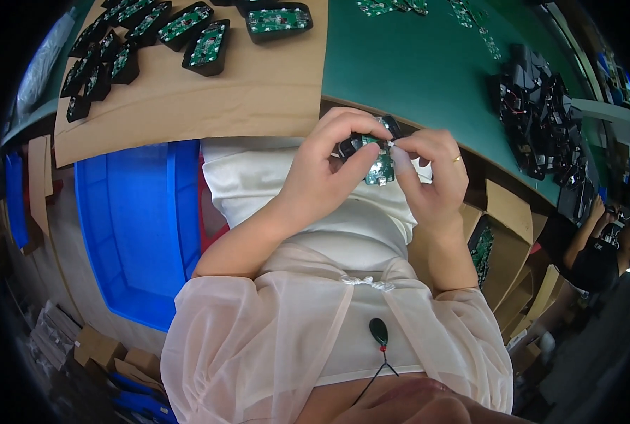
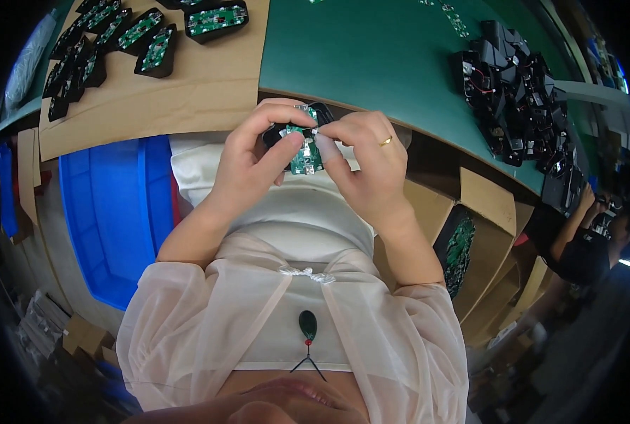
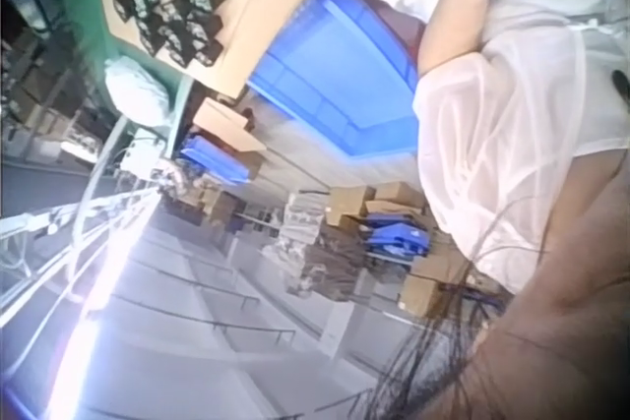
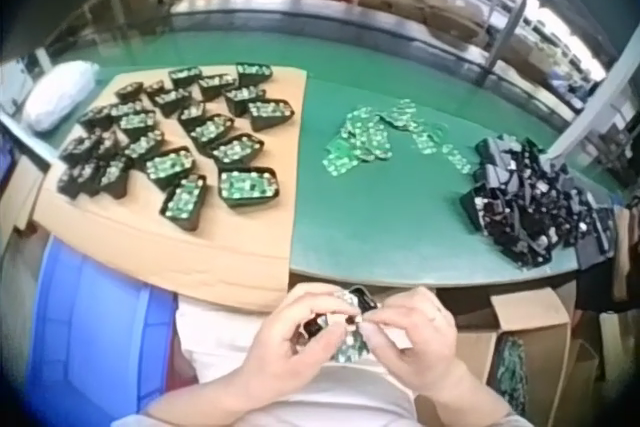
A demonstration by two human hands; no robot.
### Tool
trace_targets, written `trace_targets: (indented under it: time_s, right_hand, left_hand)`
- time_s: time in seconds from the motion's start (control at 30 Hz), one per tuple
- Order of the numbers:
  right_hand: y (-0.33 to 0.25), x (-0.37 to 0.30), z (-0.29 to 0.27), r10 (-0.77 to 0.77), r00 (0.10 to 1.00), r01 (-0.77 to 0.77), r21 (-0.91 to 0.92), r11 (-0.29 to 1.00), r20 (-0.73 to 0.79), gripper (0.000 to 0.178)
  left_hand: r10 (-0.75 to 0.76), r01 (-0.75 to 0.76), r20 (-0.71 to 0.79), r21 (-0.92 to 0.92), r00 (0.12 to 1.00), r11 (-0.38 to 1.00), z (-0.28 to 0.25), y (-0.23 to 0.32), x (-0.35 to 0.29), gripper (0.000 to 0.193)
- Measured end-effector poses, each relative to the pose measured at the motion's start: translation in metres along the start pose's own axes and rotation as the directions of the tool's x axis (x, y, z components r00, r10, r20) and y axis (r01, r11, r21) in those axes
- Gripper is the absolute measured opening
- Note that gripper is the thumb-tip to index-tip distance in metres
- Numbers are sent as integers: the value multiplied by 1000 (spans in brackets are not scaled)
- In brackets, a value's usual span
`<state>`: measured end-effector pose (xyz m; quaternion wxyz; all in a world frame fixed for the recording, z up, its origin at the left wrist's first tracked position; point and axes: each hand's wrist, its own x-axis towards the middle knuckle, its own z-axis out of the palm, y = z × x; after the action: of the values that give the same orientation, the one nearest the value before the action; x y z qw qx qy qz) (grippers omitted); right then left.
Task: The person assembles circuit board components into small black plastic housings by hand.
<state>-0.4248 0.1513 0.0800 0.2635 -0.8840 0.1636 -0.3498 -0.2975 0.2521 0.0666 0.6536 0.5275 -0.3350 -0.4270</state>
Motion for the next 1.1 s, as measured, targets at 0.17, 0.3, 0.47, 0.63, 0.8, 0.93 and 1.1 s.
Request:
trace_targets:
  time_s: [0.17,0.3,0.47,0.63,0.8,0.93,1.1]
  right_hand:
    - [-1,6,2,-14,999,13,16,1000,48,23]
    - [-3,11,2,-78,992,83,-52,995,99,24]
    - [-5,17,5,-108,988,110,-15,994,108,25]
    - [-1,23,12,-249,965,255,-78,964,78,26]
    - [-1,29,16,-314,940,328,-98,940,132,28]
    - [-4,35,20,-292,941,306,-65,950,168,26]
    - [-11,38,29,-80,982,70,65,995,173,23]
  left_hand:
    - [102,-98,-48,88,994,991,-4,-6,-1,20]
    - [159,-151,-155,64,975,987,1,-1,-2,24]
    - [119,-132,-228,-42,966,990,-4,-3,-3,26]
    - [317,-274,-142,261,938,926,-13,-3,-5,17]
    - [299,-241,-136,331,945,912,-21,2,-5,14]
    - [195,-155,-138,255,971,954,-27,6,-5,13]
    - [194,-176,-140,128,971,976,-37,-6,0,14]
